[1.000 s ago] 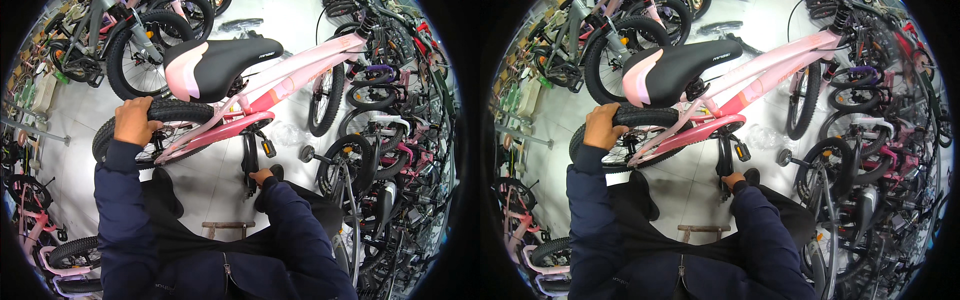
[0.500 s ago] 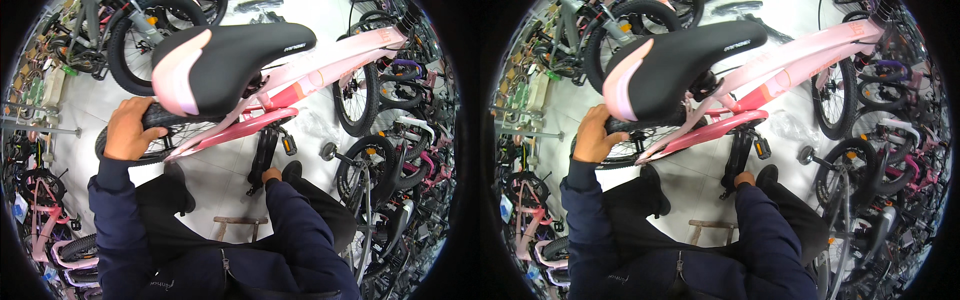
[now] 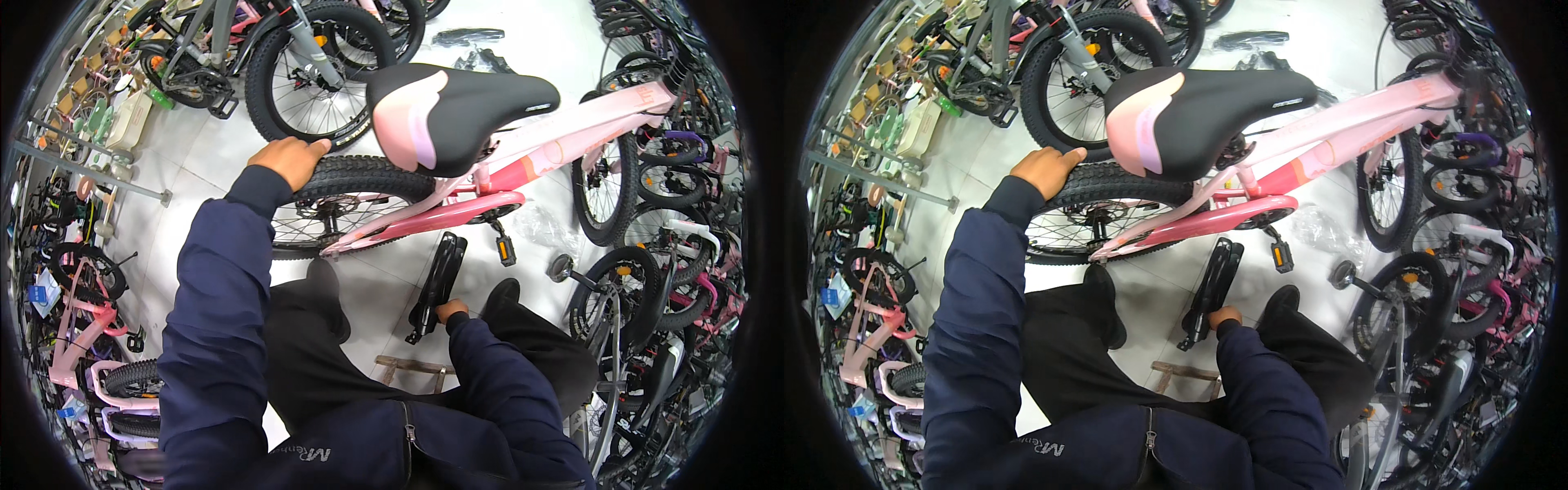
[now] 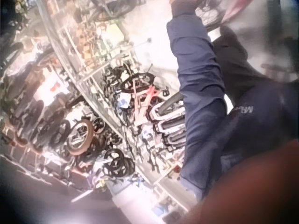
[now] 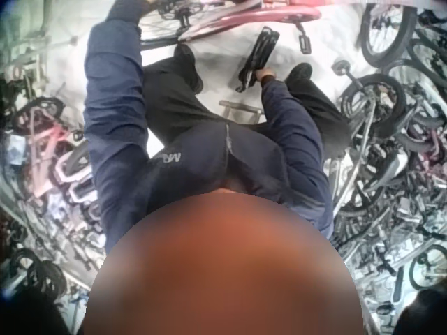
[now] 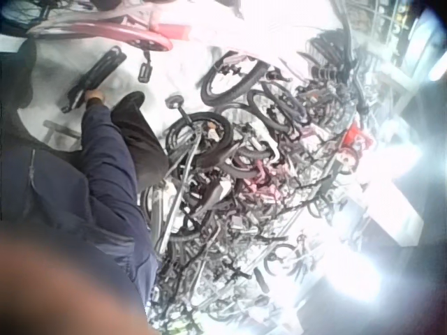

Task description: The person assembles a bicycle by attaching a front mudguard to the fork, tightening the handlebar stem, and installing a rear mudguard on a pink bicycle. They use a screwdriver and an Allen key to secure the parts.

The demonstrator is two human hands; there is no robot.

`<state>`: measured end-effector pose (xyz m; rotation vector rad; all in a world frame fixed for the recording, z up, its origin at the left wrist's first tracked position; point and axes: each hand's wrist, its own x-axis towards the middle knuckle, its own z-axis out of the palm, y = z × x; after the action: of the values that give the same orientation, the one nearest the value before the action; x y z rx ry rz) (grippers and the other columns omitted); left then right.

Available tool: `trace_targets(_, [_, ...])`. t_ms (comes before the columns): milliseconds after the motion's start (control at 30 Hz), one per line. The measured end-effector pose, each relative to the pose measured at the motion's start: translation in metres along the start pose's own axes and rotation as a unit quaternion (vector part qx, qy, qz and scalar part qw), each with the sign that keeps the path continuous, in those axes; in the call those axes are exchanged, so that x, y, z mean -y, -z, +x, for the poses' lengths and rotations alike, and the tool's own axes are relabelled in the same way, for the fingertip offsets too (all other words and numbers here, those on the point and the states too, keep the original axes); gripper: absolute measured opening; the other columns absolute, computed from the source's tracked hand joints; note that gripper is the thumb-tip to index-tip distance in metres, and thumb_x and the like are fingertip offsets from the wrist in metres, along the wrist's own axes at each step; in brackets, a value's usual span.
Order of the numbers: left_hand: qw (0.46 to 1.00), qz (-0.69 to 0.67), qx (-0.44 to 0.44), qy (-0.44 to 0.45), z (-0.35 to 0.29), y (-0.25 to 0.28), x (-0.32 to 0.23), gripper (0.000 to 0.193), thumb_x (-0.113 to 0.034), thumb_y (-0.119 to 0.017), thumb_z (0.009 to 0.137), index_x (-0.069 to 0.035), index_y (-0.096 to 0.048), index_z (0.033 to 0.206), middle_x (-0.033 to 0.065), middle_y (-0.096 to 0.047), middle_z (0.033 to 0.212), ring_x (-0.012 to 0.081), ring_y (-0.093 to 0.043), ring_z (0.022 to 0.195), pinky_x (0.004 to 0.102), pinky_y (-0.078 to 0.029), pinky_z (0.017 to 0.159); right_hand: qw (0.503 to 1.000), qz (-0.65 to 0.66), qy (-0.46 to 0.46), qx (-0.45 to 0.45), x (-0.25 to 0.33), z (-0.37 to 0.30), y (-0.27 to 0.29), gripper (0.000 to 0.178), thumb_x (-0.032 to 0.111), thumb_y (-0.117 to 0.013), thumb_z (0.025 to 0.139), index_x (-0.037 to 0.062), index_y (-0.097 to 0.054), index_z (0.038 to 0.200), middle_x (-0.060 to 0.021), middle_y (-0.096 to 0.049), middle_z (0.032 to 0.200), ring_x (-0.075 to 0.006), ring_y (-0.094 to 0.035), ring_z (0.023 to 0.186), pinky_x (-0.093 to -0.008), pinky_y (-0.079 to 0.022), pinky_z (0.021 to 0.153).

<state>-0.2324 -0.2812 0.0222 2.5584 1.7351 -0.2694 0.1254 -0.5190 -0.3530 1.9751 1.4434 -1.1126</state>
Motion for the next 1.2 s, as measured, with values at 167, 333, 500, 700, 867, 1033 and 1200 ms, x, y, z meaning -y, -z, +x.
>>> trace_targets(167, [0.985,-0.095,-0.016,0.146,0.000,0.001,-0.006,0.053,-0.048,-0.045,0.101,-0.003,-0.074,0.096,0.0252,-0.070,0.098,0.0467,-0.065,0.098,0.0532,-0.050,0.088,0.995,-0.090,0.035,-0.032,0.002,0.014,-0.018,0.026,0.031,-0.061,0.089,0.0169,-0.079,0.100,-0.0160,-0.074,0.102,-0.0376,-0.070,0.100,-0.0462,-0.056,0.088])
trace_targets(333, [0.974,-0.125,-0.032,0.186,0.002,0.002,-0.005,0.060,-0.051,-0.046,0.100,0.001,-0.074,0.094,0.0271,-0.070,0.101,0.0471,-0.064,0.100,0.0519,-0.050,0.091,0.971,-0.183,0.149,-0.051,0.005,0.000,0.002,0.028,0.028,-0.057,0.091,0.0162,-0.078,0.104,-0.0161,-0.074,0.108,-0.0355,-0.070,0.102,-0.0466,-0.056,0.088])
trace_targets(500, [0.960,-0.129,-0.099,0.229,-0.005,0.012,-0.020,0.056,-0.048,-0.046,0.100,0.000,-0.075,0.094,0.0265,-0.071,0.099,0.0455,-0.067,0.097,0.0514,-0.052,0.088,0.985,-0.003,0.170,0.027,0.017,-0.040,0.043,0.022,0.022,-0.060,0.094,0.0048,-0.072,0.089,-0.0129,-0.072,0.077,-0.0297,-0.070,0.062,-0.0429,-0.057,0.057])
trace_targets(700, [0.861,-0.379,-0.324,0.105,-0.092,-0.059,-0.144,0.022,-0.026,-0.063,0.095,-0.009,-0.064,0.082,0.0173,-0.065,0.083,0.0392,-0.063,0.075,0.0499,-0.049,0.066,0.862,0.502,-0.022,0.068,0.041,-0.101,0.073,0.030,0.024,-0.069,0.089,-0.0028,-0.066,0.078,-0.0125,-0.063,0.067,-0.0253,-0.057,0.049,-0.0400,-0.045,0.045])
trace_targets(867, [0.940,-0.299,0.136,0.087,-0.111,-0.148,-0.204,0.057,-0.052,-0.071,0.086,0.000,-0.069,0.110,0.0238,-0.069,0.112,0.0385,-0.066,0.108,0.0463,-0.052,0.094,0.874,0.475,0.017,0.099,0.055,-0.142,0.089,0.031,0.026,-0.072,0.088,-0.0025,-0.067,0.078,-0.0114,-0.062,0.066,-0.0225,-0.056,0.049,-0.0371,-0.045,0.046])
trace_targets(1033, [0.933,-0.296,0.163,0.123,-0.098,-0.178,-0.207,0.044,-0.038,-0.070,0.083,0.002,-0.074,0.100,0.0262,-0.071,0.104,0.0411,-0.068,0.101,0.0457,-0.053,0.092,0.853,0.499,0.081,0.127,0.056,-0.156,0.093,0.035,0.032,-0.076,0.089,0.0007,-0.065,0.077,-0.0087,-0.061,0.068,-0.0190,-0.053,0.053,-0.0334,-0.043,0.048])
trace_targets(1200, [0.941,-0.292,0.118,0.126,-0.093,-0.193,-0.209,0.031,-0.024,-0.067,0.080,0.002,-0.074,0.095,0.0266,-0.070,0.099,0.0428,-0.068,0.095,0.0470,-0.053,0.090,0.825,0.535,0.116,0.141,0.048,-0.152,0.087,0.042,0.041,-0.072,0.093,0.0009,-0.065,0.085,-0.0061,-0.060,0.073,-0.0157,-0.048,0.057,-0.0328,-0.037,0.048])
